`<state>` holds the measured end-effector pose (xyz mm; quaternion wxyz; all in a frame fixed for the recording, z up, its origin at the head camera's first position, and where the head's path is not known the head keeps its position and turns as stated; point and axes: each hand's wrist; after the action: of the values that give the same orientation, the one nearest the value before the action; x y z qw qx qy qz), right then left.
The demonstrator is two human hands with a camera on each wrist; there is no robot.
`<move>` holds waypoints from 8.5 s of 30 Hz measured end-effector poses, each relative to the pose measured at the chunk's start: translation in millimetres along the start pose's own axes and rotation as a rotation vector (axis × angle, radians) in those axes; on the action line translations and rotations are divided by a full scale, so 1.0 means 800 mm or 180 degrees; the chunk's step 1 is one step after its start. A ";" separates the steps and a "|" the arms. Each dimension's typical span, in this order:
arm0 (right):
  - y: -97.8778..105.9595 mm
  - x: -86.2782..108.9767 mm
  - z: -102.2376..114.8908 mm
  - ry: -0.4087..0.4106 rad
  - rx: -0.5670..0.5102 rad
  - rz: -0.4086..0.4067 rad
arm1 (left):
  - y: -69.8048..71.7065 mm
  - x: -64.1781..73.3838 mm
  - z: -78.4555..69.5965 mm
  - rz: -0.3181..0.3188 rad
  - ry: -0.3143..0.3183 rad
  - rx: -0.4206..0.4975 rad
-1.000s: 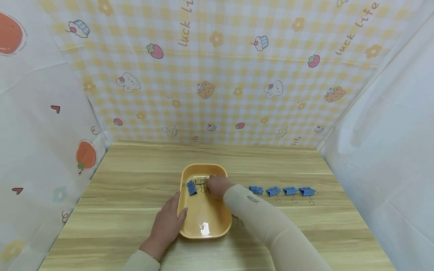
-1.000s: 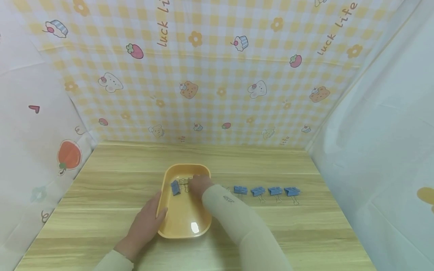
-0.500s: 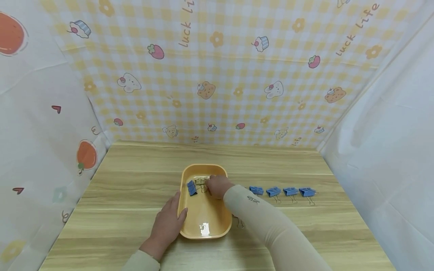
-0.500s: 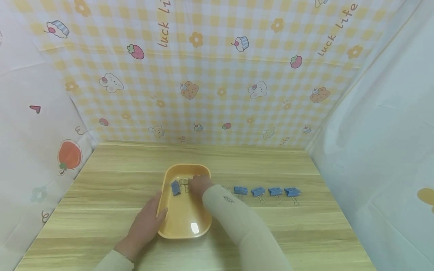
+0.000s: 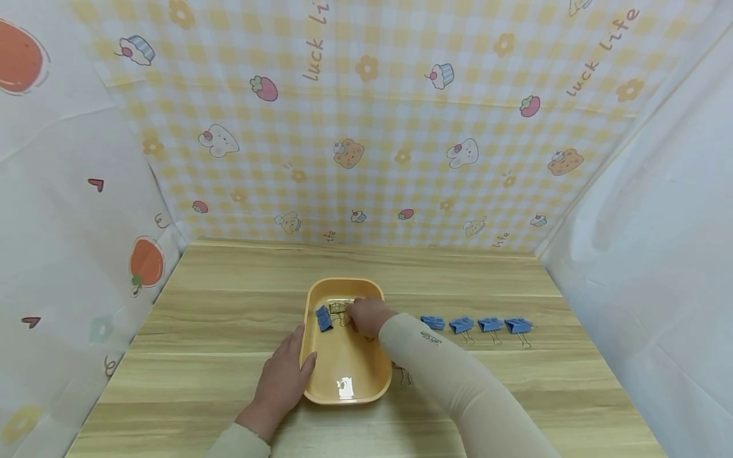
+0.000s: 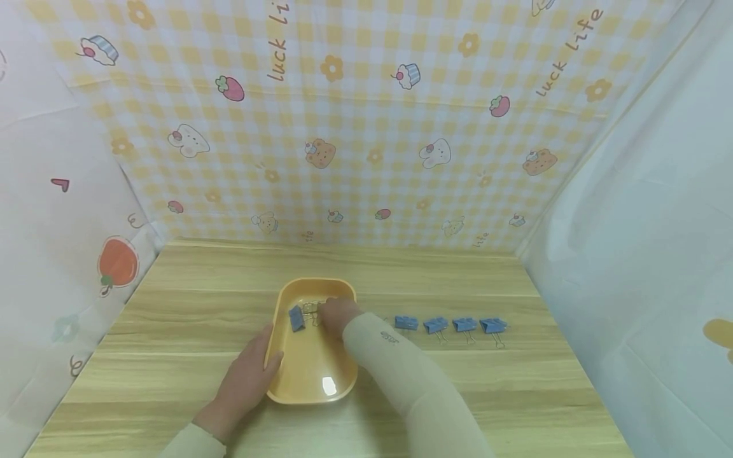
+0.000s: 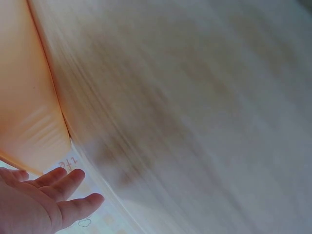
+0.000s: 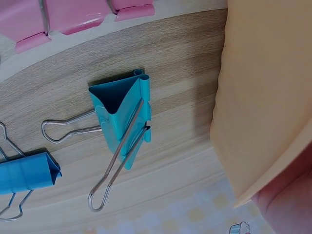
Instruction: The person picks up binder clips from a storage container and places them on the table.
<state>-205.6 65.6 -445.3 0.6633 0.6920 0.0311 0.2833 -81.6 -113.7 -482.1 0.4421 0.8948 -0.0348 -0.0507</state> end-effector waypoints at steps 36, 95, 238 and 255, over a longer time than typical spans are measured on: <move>0.031 0.020 -0.005 0.0419 -0.0224 -0.0547 | -0.002 -0.001 0.003 -0.0002 -0.0039 -0.0025; 0.021 0.106 -0.084 0.0158 -0.0903 -0.1690 | -0.005 -0.004 0.005 0.0006 -0.0060 -0.0018; -0.083 0.176 -0.218 -0.1048 -0.0373 -0.0347 | -0.005 -0.005 0.004 -0.0006 -0.0102 0.0027; -0.078 0.181 -0.212 -0.1036 -0.0298 -0.0377 | -0.003 -0.006 0.002 0.0055 -0.0060 0.0074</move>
<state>-136.9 286.8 -459.8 0.7066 0.6940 -0.0493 0.1292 -86.2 -113.1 -484.6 0.4317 0.8991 -0.0472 -0.0549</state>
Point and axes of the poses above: each hand's wrist, its own x-axis away from the middle knuckle, its own y-axis out of the back of the hand, z = x × y, and after that the axes turned 6 degrees about -y, right-handed
